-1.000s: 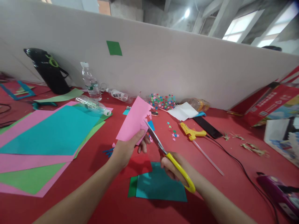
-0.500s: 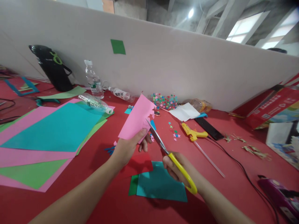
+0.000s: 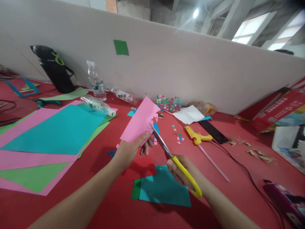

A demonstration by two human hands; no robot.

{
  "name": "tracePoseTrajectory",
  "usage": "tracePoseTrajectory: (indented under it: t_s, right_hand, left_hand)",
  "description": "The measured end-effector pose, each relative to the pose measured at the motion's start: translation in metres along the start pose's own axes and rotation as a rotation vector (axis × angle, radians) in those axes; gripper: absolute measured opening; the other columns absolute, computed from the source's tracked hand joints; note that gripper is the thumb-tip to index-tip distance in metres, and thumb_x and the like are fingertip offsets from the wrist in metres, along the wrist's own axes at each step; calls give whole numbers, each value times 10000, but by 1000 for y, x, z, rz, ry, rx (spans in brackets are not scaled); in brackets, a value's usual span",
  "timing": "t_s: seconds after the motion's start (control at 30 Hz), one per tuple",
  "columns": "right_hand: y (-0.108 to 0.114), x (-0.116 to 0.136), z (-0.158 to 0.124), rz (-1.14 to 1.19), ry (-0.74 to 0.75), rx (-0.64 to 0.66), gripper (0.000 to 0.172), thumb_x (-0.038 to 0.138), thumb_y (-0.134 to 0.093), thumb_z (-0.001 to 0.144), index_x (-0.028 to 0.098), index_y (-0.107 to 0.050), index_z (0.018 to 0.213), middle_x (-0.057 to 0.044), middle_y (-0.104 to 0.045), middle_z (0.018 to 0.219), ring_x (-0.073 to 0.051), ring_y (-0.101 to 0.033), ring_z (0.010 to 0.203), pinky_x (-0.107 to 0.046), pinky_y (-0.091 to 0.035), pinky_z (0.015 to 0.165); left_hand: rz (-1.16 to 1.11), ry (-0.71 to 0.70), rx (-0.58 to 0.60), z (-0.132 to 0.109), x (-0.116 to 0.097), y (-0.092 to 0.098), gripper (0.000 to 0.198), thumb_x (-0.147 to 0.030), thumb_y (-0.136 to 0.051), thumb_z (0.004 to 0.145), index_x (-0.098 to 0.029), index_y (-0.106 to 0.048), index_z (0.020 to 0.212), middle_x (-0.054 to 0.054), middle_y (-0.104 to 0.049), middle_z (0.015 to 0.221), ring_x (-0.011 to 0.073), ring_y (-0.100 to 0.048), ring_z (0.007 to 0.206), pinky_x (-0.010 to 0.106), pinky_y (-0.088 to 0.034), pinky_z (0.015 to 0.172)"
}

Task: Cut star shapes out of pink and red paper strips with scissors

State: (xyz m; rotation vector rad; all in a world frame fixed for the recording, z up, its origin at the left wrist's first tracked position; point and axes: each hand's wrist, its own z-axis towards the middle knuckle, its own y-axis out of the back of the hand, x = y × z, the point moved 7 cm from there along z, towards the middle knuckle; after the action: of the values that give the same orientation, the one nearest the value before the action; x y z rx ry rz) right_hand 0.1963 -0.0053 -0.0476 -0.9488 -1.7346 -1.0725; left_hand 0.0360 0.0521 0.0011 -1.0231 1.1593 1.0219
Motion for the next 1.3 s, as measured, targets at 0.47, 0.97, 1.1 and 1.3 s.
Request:
tracePoseTrajectory:
  t_s: [0.47,0.97,1.1,1.3]
  right_hand:
    - [-1,0,0,3,39,29,552,744,-464,768,230,-386,582,96,-308,359,-68,-273,318,-214,-198,347]
    - [6,-6,3,-19,14,13,527,716,-492,782,213,-419,643,99,-337,407,-61,-312,339,-188,-245,348]
    - [15,-7,6,-88,-1,19,504,684,-490,802,213,-411,640,98,-337,399,-56,-300,330,-186,-235,349]
    - [18,-2,6,-12,53,115,468,628,-451,853,205,-456,654,99,-360,343,-58,-273,307,-186,-243,346]
  left_hand:
    - [37,-3,-20,-1,-4,1,333,-297,-522,886,-142,-607,603,-5,-589,504,70,-480,369,222,-355,412]
    - [-130,-56,-18,-1,-5,8,218,-332,-640,798,-147,-698,699,36,-687,611,155,-624,562,261,-506,578]
    - [-307,-128,-209,5,-9,32,123,-266,-721,732,-183,-710,821,5,-732,783,129,-652,675,199,-504,615]
    - [-346,31,-146,15,9,32,173,-187,-767,677,-174,-706,838,16,-743,802,135,-671,683,229,-532,669]
